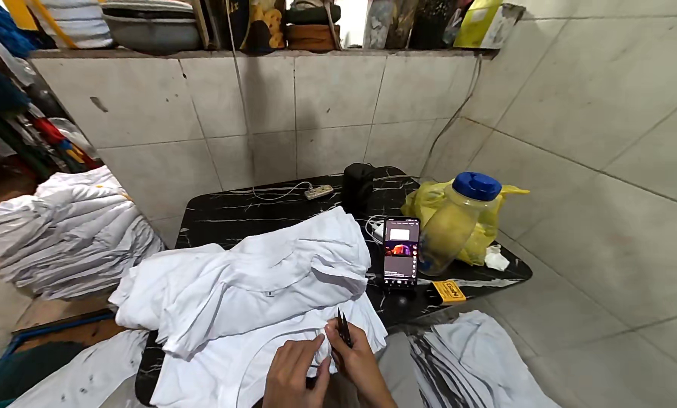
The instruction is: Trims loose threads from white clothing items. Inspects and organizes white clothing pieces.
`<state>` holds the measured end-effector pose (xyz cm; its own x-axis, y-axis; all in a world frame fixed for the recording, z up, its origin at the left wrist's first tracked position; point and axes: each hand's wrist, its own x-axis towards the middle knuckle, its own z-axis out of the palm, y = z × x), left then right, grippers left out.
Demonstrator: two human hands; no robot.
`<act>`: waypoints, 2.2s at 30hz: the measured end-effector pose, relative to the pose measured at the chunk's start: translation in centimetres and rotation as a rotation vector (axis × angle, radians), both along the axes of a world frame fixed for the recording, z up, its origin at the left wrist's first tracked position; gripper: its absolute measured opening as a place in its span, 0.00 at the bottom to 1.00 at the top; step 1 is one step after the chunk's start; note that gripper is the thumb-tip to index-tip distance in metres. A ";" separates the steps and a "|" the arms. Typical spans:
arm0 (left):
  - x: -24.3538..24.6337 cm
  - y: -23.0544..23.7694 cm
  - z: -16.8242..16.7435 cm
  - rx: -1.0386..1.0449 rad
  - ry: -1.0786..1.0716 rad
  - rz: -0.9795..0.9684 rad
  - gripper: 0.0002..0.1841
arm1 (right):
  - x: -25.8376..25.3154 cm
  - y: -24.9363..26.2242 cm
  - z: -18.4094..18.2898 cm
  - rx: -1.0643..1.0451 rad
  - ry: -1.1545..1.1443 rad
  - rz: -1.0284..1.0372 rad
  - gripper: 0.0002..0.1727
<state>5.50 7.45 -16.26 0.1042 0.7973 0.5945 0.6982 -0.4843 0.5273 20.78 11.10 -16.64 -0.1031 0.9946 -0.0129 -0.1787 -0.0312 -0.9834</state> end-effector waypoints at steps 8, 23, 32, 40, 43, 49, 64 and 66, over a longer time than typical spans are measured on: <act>1.2 0.5 -1.1 0.105 0.010 0.063 0.16 | 0.0 0.0 0.1 0.032 -0.047 0.004 0.10; 0.4 1.1 -0.9 -0.060 -0.255 -0.036 0.09 | 0.1 0.1 -0.2 0.089 -0.101 0.006 0.11; -0.3 1.8 -1.6 -0.034 -0.272 -0.144 0.18 | 0.0 0.0 -0.2 0.108 -0.095 0.005 0.11; 0.8 1.5 -1.3 0.101 -0.114 -0.020 0.11 | -0.1 0.0 0.0 0.117 -0.142 -0.009 0.11; 0.7 1.3 -1.0 0.028 -0.126 -0.006 0.12 | -0.1 0.0 -0.2 0.134 -0.172 -0.005 0.12; -0.4 1.7 -0.9 -0.152 -0.266 -0.083 0.12 | 0.0 0.0 -0.2 0.141 -0.170 -0.011 0.11; -0.6 2.1 -1.8 -0.056 -0.313 -0.186 0.14 | -0.1 0.0 -0.4 0.143 -0.148 -0.009 0.11; -0.3 2.1 -1.9 -0.020 -0.316 -0.157 0.08 | -0.1 0.0 -0.3 0.133 -0.144 -0.002 0.11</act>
